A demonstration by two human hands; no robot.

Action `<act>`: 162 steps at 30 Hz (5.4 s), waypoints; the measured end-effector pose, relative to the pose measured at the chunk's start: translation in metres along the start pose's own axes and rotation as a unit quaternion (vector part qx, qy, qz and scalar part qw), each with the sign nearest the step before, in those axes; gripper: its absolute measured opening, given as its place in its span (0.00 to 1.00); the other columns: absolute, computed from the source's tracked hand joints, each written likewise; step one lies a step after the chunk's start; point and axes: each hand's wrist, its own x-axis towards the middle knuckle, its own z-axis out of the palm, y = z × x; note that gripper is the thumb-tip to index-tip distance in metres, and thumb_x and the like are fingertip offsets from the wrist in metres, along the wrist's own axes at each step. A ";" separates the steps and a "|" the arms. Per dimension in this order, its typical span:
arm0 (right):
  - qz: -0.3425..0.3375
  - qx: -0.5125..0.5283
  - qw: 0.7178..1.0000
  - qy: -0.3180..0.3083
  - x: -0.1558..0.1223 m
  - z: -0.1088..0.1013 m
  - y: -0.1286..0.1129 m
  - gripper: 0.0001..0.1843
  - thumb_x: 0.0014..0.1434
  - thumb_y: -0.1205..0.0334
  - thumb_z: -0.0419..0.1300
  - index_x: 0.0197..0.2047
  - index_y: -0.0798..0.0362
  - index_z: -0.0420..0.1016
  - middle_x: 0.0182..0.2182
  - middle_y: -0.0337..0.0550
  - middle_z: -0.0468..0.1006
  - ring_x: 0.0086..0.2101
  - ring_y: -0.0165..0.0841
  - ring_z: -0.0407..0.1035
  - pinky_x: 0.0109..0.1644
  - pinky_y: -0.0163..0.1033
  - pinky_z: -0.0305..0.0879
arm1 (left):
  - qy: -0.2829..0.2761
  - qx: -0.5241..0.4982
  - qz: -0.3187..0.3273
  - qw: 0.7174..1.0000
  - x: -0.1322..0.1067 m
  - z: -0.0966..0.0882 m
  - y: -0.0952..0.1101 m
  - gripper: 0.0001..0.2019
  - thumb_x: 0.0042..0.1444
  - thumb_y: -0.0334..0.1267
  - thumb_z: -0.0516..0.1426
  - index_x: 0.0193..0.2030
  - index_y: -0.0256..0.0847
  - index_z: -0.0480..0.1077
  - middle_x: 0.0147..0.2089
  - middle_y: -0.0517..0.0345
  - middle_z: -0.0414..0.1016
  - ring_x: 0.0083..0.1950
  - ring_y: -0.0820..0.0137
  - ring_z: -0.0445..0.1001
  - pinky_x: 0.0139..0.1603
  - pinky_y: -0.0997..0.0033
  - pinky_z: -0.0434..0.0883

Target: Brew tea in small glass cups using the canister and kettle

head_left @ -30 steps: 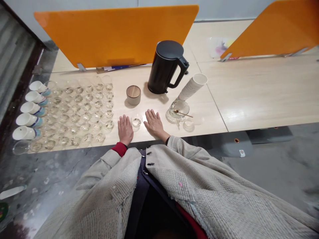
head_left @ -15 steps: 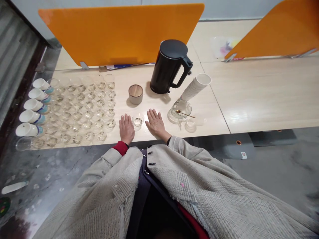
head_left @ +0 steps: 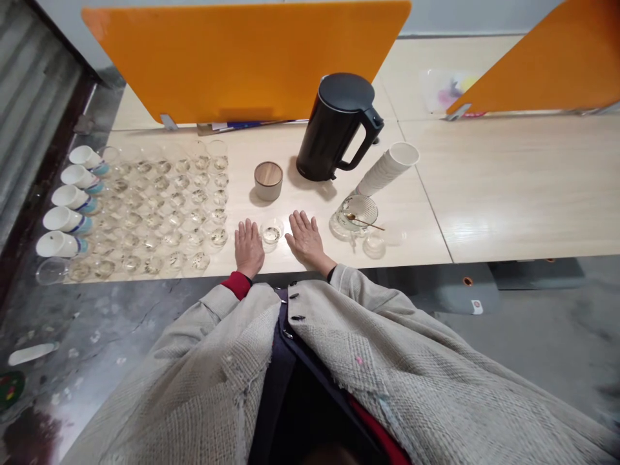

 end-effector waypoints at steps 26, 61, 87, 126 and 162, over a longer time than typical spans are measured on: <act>-0.002 -0.003 1.000 -0.001 0.000 0.002 0.002 0.38 0.76 0.50 0.45 0.81 0.61 0.51 0.81 0.56 0.48 0.80 0.48 0.38 0.82 0.63 0.30 | 0.009 -0.015 0.002 1.000 -0.001 0.002 -0.002 0.29 0.74 0.36 0.44 0.79 0.30 0.58 0.84 0.40 0.48 0.87 0.56 0.37 0.85 0.42 0.43; -0.007 0.001 1.000 0.011 0.000 0.005 0.004 0.37 0.76 0.49 0.46 0.81 0.59 0.52 0.81 0.55 0.50 0.80 0.48 0.39 0.82 0.63 0.31 | 0.006 0.014 0.003 1.000 0.001 0.003 0.000 0.30 0.74 0.39 0.47 0.78 0.29 0.58 0.84 0.38 0.47 0.86 0.51 0.39 0.85 0.41 0.45; -0.003 -0.006 1.000 -0.001 0.000 0.001 0.003 0.37 0.76 0.51 0.46 0.81 0.61 0.52 0.81 0.56 0.49 0.80 0.49 0.39 0.82 0.63 0.31 | 0.000 0.018 0.003 1.000 0.001 0.000 0.002 0.30 0.74 0.39 0.46 0.79 0.27 0.57 0.84 0.37 0.47 0.86 0.49 0.40 0.84 0.40 0.44; 0.000 -0.006 1.000 -0.004 0.000 0.001 0.003 0.38 0.76 0.50 0.46 0.81 0.60 0.52 0.81 0.55 0.49 0.80 0.48 0.39 0.82 0.62 0.30 | -0.004 0.014 0.000 1.000 0.000 -0.003 0.005 0.30 0.74 0.39 0.46 0.79 0.28 0.57 0.84 0.38 0.47 0.86 0.51 0.39 0.85 0.41 0.44; 0.270 0.341 0.834 0.341 -0.113 -0.061 0.056 0.20 0.68 0.39 0.59 0.48 0.46 0.64 0.29 0.31 0.74 0.22 0.30 0.71 0.28 0.37 0.71 | 0.022 -0.019 0.007 1.000 0.004 0.005 -0.003 0.31 0.72 0.40 0.47 0.78 0.29 0.58 0.84 0.37 0.49 0.86 0.49 0.39 0.85 0.38 0.43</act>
